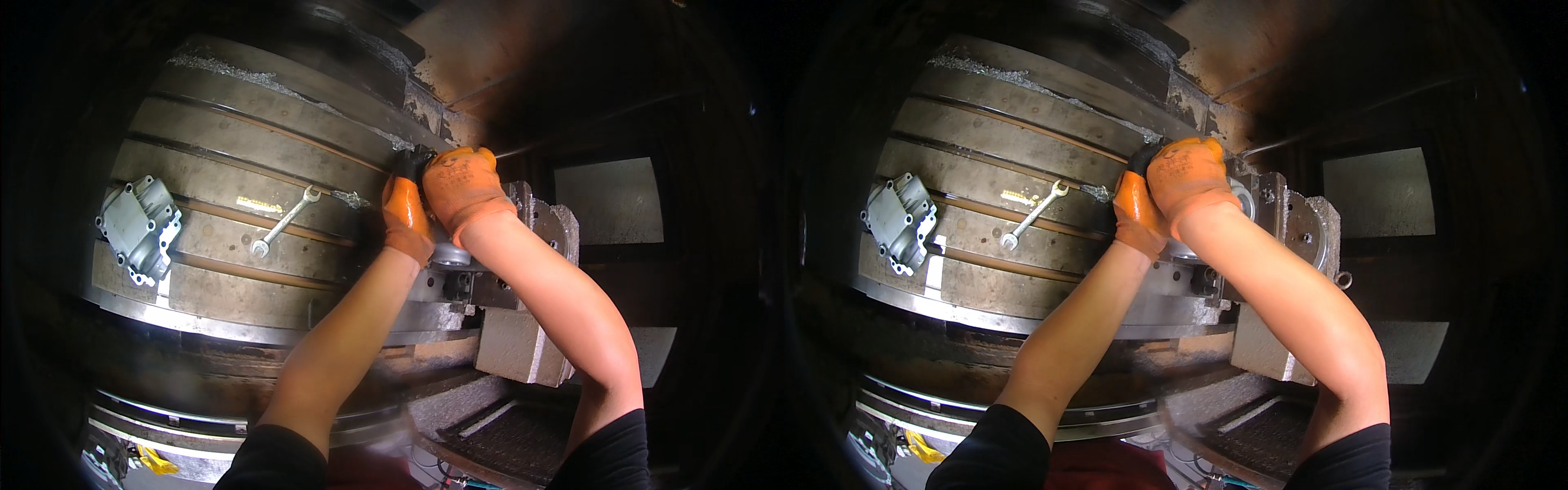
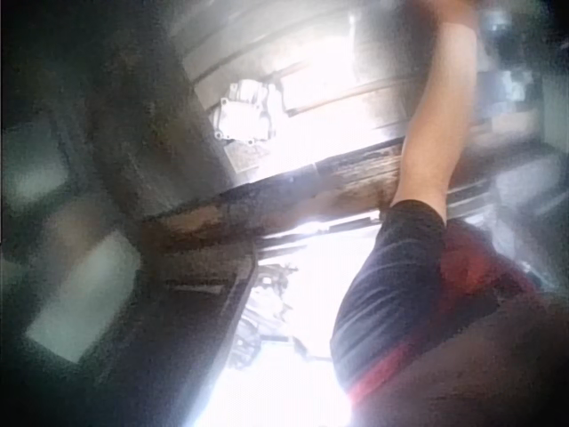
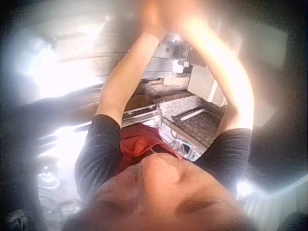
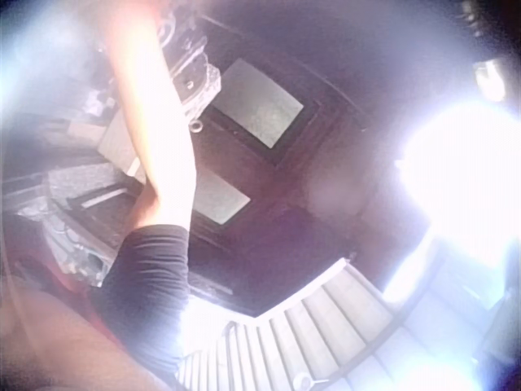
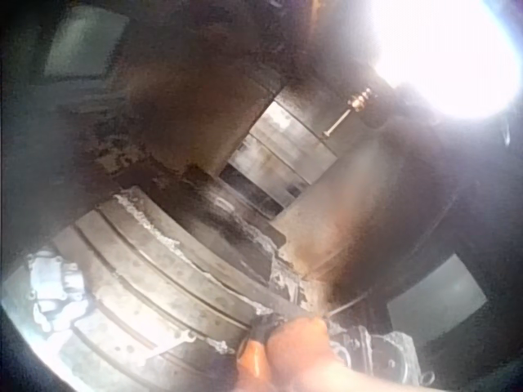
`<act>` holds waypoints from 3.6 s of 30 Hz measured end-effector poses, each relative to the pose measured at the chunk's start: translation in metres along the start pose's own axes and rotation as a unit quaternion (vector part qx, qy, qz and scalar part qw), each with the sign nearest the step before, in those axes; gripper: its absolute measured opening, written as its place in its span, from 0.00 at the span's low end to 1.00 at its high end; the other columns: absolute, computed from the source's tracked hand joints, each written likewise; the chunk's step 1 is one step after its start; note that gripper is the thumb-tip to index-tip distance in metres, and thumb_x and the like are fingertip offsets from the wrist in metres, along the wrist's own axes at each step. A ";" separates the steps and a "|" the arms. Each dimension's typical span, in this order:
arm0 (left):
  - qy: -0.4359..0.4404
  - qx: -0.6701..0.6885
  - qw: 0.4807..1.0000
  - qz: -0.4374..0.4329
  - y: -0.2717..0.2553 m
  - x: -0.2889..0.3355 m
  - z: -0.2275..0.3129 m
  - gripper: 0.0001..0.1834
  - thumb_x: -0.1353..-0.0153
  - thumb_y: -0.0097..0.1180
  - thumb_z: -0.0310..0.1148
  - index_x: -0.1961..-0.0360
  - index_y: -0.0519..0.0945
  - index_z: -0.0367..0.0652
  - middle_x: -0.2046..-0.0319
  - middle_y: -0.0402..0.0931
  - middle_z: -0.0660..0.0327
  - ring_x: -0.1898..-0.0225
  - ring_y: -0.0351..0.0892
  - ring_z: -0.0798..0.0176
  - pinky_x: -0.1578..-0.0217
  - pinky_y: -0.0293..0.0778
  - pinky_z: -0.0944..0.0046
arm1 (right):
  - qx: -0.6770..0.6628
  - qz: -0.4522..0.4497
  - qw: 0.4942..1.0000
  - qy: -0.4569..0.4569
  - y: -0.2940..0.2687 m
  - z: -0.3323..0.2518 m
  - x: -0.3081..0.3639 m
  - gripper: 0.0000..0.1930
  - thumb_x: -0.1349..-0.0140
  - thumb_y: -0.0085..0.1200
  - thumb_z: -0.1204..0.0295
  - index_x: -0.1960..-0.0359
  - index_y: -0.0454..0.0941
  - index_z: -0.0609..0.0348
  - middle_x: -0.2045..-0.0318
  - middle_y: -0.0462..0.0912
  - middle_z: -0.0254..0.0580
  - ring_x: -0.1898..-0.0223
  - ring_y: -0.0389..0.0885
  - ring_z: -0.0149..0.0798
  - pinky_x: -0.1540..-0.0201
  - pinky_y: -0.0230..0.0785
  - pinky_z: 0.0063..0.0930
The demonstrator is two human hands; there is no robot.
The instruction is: The person opens the door of a CNC machine, removes a machined metal housing, and uses an air nozzle to clean metal chips from the housing and the machine interior. The person then places a new metal housing into the machine fixture, secures it by tightening bolts with their hands and a wrench, and picks up several small metal washers.
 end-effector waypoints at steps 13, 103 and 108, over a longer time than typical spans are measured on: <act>-0.008 -0.047 0.996 0.073 -0.011 0.005 0.038 0.18 0.32 0.44 0.41 0.55 0.82 0.41 0.57 0.83 0.58 0.54 0.81 0.60 0.54 0.76 0.63 | -0.201 0.167 0.965 -0.015 0.005 0.056 0.017 0.26 0.43 0.58 0.56 0.47 0.78 0.60 0.55 0.82 0.55 0.51 0.80 0.54 0.46 0.71 0.42; 0.117 -0.345 0.931 -0.031 -0.093 0.041 0.025 0.09 0.31 0.48 0.30 0.52 0.77 0.44 0.56 0.79 0.63 0.57 0.79 0.65 0.60 0.77 0.65 | -0.135 0.025 0.985 -0.101 0.037 -0.012 0.035 0.32 0.42 0.57 0.54 0.39 0.69 0.60 0.44 0.76 0.54 0.37 0.69 0.55 0.29 0.43 0.62; 0.119 -0.268 0.956 -0.031 -0.087 0.040 0.021 0.11 0.34 0.50 0.20 0.52 0.76 0.40 0.54 0.79 0.60 0.53 0.79 0.65 0.55 0.79 0.64 | -0.078 0.046 0.989 -0.116 0.038 -0.019 0.046 0.24 0.41 0.57 0.54 0.49 0.79 0.56 0.47 0.78 0.46 0.35 0.68 0.51 0.29 0.40 0.67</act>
Point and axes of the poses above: each hand's wrist, its own x-axis away from the middle knuckle, its own y-axis out of the palm, z = x × y, the point moved 3 cm from there along -x, towards the middle knuckle
